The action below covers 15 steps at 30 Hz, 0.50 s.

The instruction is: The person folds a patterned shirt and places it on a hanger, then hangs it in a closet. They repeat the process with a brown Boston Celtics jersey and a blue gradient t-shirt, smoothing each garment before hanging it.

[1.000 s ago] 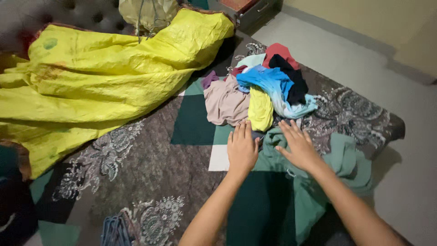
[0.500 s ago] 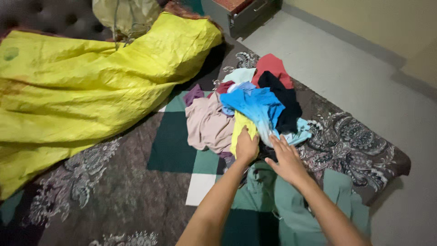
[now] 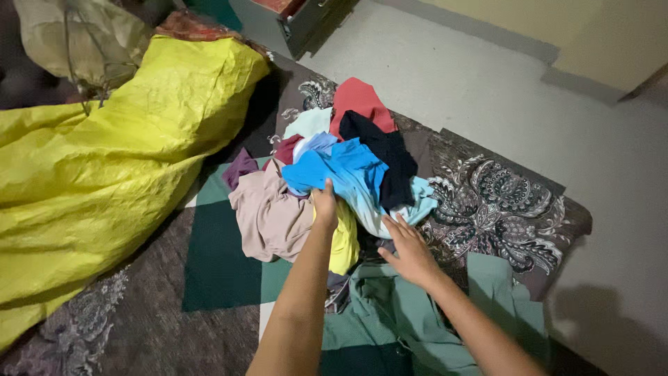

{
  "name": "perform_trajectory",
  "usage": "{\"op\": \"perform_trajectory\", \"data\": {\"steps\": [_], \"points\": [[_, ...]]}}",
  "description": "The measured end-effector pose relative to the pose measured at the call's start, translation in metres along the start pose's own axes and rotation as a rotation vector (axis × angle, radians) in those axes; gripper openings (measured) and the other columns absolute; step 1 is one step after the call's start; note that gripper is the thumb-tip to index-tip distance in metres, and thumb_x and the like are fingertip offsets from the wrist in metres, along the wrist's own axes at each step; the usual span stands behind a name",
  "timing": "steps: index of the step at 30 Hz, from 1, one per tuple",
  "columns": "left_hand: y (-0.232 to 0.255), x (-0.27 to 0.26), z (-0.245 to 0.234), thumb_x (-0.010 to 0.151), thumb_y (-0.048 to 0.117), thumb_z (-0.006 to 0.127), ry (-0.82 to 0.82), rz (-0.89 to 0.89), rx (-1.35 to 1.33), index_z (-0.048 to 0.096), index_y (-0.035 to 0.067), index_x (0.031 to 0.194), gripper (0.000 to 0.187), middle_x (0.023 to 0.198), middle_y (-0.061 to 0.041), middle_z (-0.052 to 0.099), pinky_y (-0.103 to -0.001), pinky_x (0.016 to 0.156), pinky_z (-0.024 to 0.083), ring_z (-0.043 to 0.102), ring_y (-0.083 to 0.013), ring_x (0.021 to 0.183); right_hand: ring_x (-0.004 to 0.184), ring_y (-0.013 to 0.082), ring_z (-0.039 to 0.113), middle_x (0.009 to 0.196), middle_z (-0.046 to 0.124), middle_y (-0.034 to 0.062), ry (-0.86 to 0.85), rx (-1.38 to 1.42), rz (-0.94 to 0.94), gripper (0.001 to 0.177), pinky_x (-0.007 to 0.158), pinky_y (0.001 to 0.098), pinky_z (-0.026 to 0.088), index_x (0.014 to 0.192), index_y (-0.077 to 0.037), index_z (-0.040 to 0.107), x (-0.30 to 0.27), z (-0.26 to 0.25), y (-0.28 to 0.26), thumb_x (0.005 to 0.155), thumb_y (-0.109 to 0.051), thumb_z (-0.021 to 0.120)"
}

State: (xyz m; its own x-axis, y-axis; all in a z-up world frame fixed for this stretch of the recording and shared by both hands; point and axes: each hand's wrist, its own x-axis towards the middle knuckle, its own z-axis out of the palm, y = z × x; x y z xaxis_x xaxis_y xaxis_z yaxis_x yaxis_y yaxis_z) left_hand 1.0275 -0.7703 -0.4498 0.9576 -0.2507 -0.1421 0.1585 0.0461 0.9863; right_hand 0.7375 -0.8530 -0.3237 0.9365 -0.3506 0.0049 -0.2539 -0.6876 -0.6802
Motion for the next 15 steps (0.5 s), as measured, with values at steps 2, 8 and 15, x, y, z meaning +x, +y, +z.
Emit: {"op": "perform_trajectory", "data": {"steps": [2, 8, 15], "points": [[0.025, -0.022, 0.004, 0.099, 0.026, 0.060, -0.113, -0.076, -0.199, 0.043, 0.003, 0.145, 0.054, 0.142, -0.012, 0.055, -0.044, 0.107, 0.046, 0.057, -0.0260, 0.123, 0.153, 0.0312, 0.027, 0.160, 0.040, 0.0108, 0.019, 0.000, 0.001, 0.074, 0.121, 0.0466, 0.028, 0.153, -0.010, 0.036, 0.001, 0.001, -0.001, 0.091, -0.032, 0.071], [0.107, -0.137, 0.014, 0.098, 0.022, 0.059, -0.302, -0.259, -0.411, 0.031, 0.008, 0.156, 0.065, 0.154, -0.010, 0.047, -0.044, 0.113, 0.040, 0.049, -0.0259, 0.137, 0.134, 0.0275, 0.056, 0.144, 0.060, 0.0127, 0.194, 0.419, 0.136, 0.058, 0.109, 0.0378, 0.044, 0.145, -0.008, 0.054, 0.011, 0.009, 0.003, 0.095, -0.032, 0.068], [0.150, -0.256, -0.016, 0.097, 0.035, 0.062, -0.489, -0.230, -0.069, 0.020, 0.004, 0.163, 0.084, 0.165, -0.006, 0.034, -0.036, 0.122, 0.024, 0.033, -0.0209, 0.150, 0.112, 0.0175, 0.063, 0.125, 0.069, 0.0065, 0.145, 0.943, 0.399, 0.064, 0.098, 0.0334, 0.048, 0.134, -0.003, 0.065, 0.014, 0.019, 0.012, 0.100, -0.056, 0.053]]}}
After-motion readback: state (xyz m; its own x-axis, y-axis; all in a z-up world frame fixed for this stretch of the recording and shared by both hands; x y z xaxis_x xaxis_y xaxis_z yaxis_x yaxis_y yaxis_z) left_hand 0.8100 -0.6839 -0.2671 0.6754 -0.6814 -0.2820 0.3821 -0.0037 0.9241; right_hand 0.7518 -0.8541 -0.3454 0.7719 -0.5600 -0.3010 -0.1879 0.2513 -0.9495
